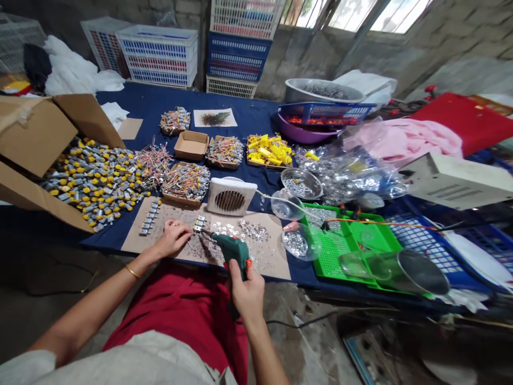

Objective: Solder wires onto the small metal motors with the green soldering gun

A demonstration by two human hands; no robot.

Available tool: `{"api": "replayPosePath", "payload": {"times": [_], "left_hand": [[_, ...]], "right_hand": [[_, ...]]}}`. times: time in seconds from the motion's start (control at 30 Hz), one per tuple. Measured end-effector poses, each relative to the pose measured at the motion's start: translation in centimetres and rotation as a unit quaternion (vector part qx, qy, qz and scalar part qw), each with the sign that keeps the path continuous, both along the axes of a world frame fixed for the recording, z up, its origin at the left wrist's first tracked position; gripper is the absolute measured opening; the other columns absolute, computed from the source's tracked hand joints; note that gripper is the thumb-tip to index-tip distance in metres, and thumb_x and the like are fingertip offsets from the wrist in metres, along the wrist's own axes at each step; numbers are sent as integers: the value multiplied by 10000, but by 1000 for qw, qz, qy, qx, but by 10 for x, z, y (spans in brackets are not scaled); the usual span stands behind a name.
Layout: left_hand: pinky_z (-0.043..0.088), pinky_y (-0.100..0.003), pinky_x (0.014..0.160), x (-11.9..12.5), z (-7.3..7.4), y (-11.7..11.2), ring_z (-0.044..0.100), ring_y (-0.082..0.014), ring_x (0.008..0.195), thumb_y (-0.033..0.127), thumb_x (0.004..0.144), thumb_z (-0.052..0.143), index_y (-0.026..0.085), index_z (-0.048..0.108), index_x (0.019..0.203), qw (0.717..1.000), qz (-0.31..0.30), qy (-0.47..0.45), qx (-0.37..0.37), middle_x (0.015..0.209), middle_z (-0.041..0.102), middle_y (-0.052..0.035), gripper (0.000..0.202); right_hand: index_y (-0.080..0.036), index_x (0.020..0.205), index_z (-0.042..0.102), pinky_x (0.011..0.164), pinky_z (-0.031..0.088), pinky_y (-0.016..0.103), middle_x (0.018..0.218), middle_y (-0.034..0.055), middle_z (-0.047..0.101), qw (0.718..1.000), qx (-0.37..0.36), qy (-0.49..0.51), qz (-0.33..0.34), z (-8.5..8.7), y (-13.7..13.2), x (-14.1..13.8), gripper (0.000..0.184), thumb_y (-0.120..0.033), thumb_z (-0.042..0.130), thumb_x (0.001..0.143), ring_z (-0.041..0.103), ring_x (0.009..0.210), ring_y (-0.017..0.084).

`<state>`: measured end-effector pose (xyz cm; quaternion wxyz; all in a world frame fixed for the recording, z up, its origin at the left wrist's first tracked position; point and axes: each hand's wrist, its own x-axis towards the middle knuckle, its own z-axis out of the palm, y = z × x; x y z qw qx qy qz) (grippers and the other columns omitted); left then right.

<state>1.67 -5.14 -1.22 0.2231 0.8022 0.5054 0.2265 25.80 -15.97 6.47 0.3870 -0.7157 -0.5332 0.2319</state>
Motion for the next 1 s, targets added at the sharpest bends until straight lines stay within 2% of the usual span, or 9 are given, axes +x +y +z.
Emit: {"api": "replayPosePath", "payload": {"times": [0.1, 0.2, 0.33, 0.53, 0.87, 1.0], "left_hand": [[241, -376, 982, 7, 0, 4, 560, -173, 927, 271, 878, 511, 199, 658, 865, 995, 75, -25, -60, 898, 697, -28, 164], [239, -378, 972, 11, 2, 8, 564, -179, 908, 244, 832, 536, 199, 666, 830, 990, 98, -26, -94, 852, 696, -17, 138], [249, -381, 953, 12, 7, 13, 572, -178, 852, 227, 787, 544, 189, 666, 780, 987, 100, -24, -126, 795, 689, -11, 127], [295, -365, 902, 9, 13, 20, 567, -194, 825, 218, 759, 533, 174, 663, 756, 985, 78, -6, -154, 770, 690, -31, 137], [329, -330, 860, 6, 10, 25, 563, -187, 776, 202, 754, 525, 176, 672, 726, 987, 69, -2, -145, 730, 674, -29, 152], [329, -330, 869, 5, 8, 25, 562, -185, 780, 211, 749, 527, 176, 672, 728, 988, 63, -7, -140, 731, 675, -27, 151]], "right_hand": [[-225, 488, 457, 442, 365, 270, 441, 15, 495, 999, 23, -23, 9, -2, 6, -7, 547, -638, 484, 847, 464, 445, 149], [-223, 498, 460, 459, 365, 270, 452, 14, 493, 998, 26, -49, 24, -5, 8, -10, 539, -619, 468, 863, 474, 462, 151], [-218, 511, 482, 489, 377, 278, 470, 23, 511, 995, 41, -78, 45, -10, 6, -11, 514, -579, 469, 877, 497, 472, 160], [-199, 611, 589, 519, 411, 280, 475, 29, 521, 991, 55, -101, 69, -14, 4, -13, 461, -549, 460, 882, 525, 506, 178], [-219, 530, 491, 515, 393, 283, 480, 35, 542, 992, 45, -107, 58, -17, 1, -14, 482, -535, 450, 892, 522, 486, 170], [-211, 550, 522, 526, 395, 283, 504, 39, 550, 993, 43, -104, 41, -15, -1, -11, 475, -527, 451, 898, 527, 496, 171]]}}
